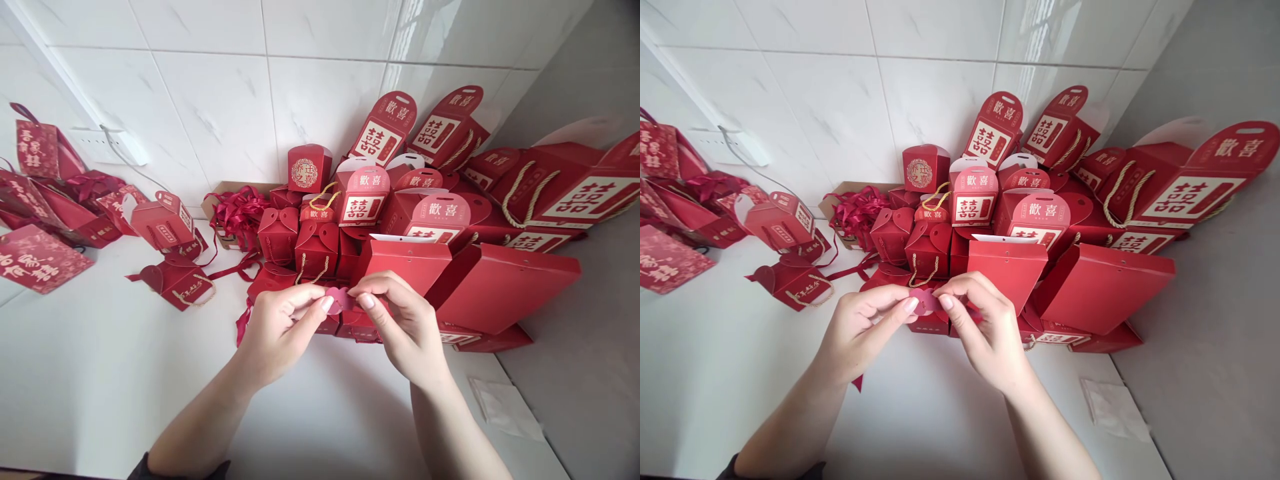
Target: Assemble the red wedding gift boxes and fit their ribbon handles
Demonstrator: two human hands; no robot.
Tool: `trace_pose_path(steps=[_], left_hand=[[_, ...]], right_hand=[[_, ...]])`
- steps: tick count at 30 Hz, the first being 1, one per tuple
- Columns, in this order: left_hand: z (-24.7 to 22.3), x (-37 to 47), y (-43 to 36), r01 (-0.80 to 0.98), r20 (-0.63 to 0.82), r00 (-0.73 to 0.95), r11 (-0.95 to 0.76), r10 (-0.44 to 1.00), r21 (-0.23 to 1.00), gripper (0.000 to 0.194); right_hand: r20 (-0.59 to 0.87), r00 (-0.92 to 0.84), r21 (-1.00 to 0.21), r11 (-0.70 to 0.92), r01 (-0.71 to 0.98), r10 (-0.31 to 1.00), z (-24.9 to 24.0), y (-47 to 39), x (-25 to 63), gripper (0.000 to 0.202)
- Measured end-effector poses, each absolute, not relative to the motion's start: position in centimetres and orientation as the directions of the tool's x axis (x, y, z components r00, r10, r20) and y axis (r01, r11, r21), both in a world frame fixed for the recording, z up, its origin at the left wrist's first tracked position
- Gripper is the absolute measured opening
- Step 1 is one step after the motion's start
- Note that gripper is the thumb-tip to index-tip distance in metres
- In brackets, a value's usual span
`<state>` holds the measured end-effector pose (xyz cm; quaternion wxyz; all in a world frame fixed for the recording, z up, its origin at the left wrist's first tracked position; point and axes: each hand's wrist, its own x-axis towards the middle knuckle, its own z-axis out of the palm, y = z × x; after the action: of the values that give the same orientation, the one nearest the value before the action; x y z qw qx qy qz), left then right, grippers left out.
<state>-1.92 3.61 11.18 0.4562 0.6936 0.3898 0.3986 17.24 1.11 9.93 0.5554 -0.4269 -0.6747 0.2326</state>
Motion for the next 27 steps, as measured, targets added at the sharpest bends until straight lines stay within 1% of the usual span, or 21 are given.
trace_pose_path(steps=[1,3,6,10,12,14,17,21,23,25,27], left_hand=[[11.3,-2.0,3.6,0.147,0.188,0.383,-0.261,0.904,0.954,0.024],[11.5,-2.0,3.6,0.099,0.185,0.411,-0.246,0.893,0.964,0.023],[11.8,-1.9,3.6,0.065,0.198,0.458,-0.255,0.867,0.965,0.016],[11.7,-1.5,3.6,0.043,0.192,0.4,-0.227,0.896,0.973,0.017],[11.5,-1.4,3.7,0.028,0.168,0.37,-0.191,0.914,0.981,0.018],[11.4,-1.4,3.9,0.017,0.152,0.373,-0.171,0.915,0.985,0.016],[11.3,-1.5,4.2,0.022,0.157,0.391,-0.18,0.907,0.983,0.013],[11.4,-1.8,4.8,0.093,0.174,0.423,-0.234,0.889,0.968,0.014],[11.5,-2.0,5.1,0.135,0.201,0.451,-0.289,0.87,0.948,0.014],[11.6,-2.2,5.3,0.155,0.277,0.478,-0.39,0.834,0.908,0.012],[11.6,-2.2,5.5,0.16,0.365,0.499,-0.498,0.786,0.852,0.01]], right_hand=[[0.582,-0.04,-0.759,0.56,0.332,0.813,10.0,1.1,17.2,0.006],[0.633,-0.079,-0.707,0.617,0.347,0.77,10.0,1.1,17.1,0.009],[0.674,-0.077,-0.671,0.652,0.353,0.735,9.9,1.1,16.7,0.013],[0.725,-0.052,-0.617,0.682,0.393,0.686,9.9,0.9,16.5,0.018],[0.732,-0.038,-0.613,0.682,0.398,0.68,9.8,0.8,16.5,0.019],[0.706,-0.005,-0.657,0.658,0.368,0.708,9.6,0.8,16.4,0.018],[0.621,0.06,-0.762,0.584,0.281,0.781,9.3,0.8,16.3,0.013],[0.508,0.054,-0.854,0.494,0.161,0.86,9.5,0.9,16.2,0.005],[0.44,0.008,-0.894,0.437,0.102,0.898,9.7,1.0,16.3,0.005],[0.392,-0.053,-0.918,0.394,0.041,0.919,9.9,1.0,16.4,0.007],[0.394,-0.084,-0.918,0.396,0.001,0.915,9.8,0.9,16.5,0.009]])
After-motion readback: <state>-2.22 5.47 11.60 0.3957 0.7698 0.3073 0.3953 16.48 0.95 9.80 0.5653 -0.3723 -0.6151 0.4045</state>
